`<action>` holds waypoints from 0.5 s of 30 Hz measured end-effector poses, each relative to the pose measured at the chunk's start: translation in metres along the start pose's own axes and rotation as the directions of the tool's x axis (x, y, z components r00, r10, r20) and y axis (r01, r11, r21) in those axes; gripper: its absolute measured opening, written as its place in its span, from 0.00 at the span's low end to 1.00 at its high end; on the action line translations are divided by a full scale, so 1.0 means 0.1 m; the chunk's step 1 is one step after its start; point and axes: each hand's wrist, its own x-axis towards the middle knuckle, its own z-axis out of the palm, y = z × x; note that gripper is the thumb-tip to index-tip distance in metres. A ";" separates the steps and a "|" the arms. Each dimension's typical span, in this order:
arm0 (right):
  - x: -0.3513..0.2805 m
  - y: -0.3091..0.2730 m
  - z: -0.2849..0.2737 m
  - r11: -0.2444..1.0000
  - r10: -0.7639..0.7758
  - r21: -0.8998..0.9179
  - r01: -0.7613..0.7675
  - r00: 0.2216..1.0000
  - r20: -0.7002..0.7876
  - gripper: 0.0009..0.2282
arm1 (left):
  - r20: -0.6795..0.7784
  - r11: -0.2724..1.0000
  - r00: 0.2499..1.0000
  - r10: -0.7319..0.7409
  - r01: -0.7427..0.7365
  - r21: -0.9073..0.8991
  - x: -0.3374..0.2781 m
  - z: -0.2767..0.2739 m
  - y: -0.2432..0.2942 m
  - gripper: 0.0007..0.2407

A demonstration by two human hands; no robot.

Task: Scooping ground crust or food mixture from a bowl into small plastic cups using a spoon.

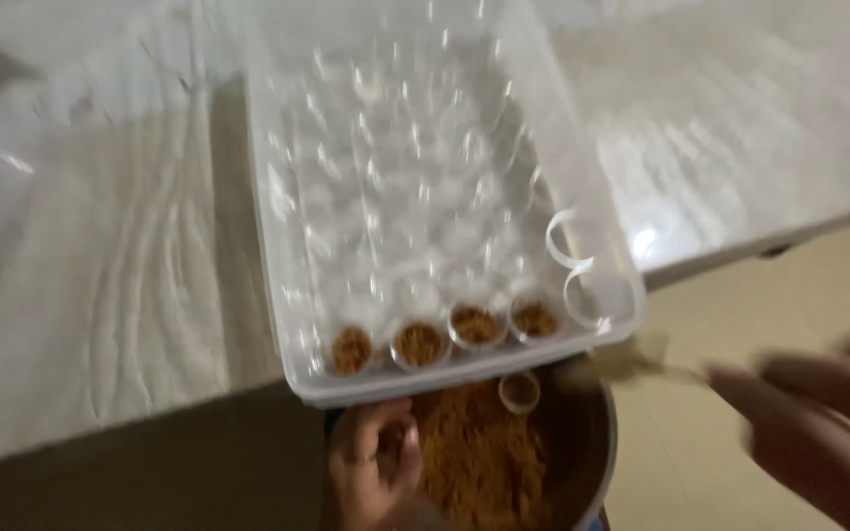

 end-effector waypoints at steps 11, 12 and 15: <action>-0.42 -0.66 1.04 0.950 0.132 0.180 -0.255 0.851 0.508 0.10 | 0.151 0.978 0.977 0.149 -0.168 0.121 0.08 -0.11 0.11 0.14; -0.37 -0.70 1.05 0.946 0.128 0.190 -0.261 0.844 0.520 0.10 | 0.159 0.981 0.979 0.132 -0.152 0.122 0.05 -0.12 0.12 0.14; -0.26 -0.75 1.09 0.935 0.211 0.131 -0.328 0.816 0.538 0.12 | 0.157 0.988 0.982 0.109 -0.125 0.094 0.06 -0.10 0.12 0.14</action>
